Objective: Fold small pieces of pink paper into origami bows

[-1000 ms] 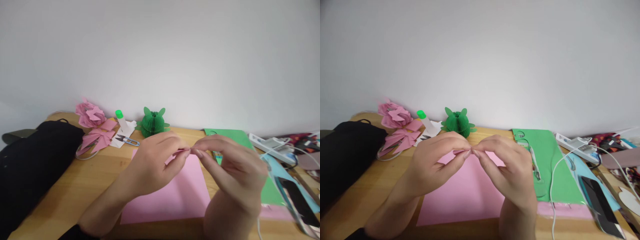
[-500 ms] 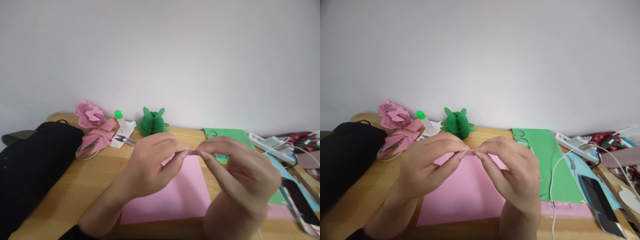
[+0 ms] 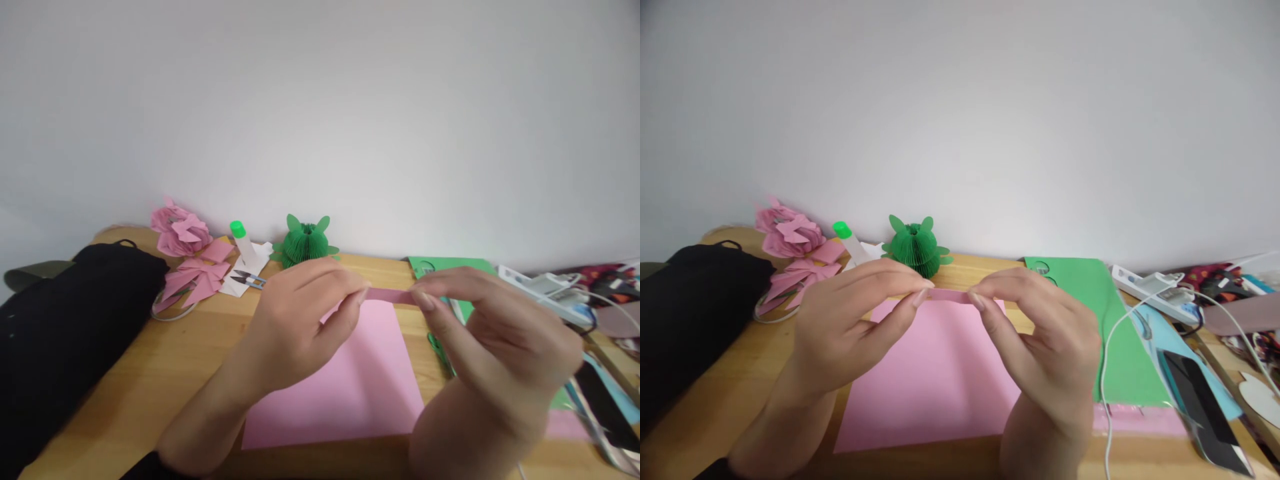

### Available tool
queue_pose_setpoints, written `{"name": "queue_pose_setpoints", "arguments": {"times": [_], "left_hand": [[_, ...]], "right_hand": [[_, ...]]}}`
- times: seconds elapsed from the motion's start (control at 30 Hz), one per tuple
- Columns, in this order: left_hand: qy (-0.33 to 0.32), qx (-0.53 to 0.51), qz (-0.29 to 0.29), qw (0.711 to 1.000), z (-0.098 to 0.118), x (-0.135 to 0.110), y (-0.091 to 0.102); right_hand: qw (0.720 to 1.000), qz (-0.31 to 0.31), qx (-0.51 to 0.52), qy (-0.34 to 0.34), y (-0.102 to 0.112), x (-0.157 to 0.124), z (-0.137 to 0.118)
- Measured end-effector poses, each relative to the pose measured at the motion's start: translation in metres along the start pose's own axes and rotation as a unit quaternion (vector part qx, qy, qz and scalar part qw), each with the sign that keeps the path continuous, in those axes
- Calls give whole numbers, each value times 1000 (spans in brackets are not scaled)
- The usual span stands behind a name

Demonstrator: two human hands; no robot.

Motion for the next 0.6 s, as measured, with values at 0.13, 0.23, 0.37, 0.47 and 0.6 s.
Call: {"name": "queue_pose_setpoints", "arguments": {"times": [0.13,0.23,0.37,0.47,0.6], "left_hand": [[-5,2,4,1000,0,1,0],[1,0,7,1000,-1,2,0],[5,10,14,1000,-1,2,0],[-8,31,24,999,-2,1,1],[-11,68,64,996,-8,2,13]], "right_hand": [[1000,7,-3,-8,0,-3,3],[1000,19,-2,-21,-1,-3,4],[1000,10,1,-8,-4,-1,3],[1000,7,-5,-8,-4,-1,4],[998,33,-1,-51,4,-4,13]]}}
Point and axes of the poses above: each hand's wrist, its own x-axis towards the middle knuckle, its own y-axis out of the back of the hand, z = x × y, the point moved 8 cm from there along x, towards the middle knuckle, and after that the axes turned 7 degrees about z, right-handed, at the moved point
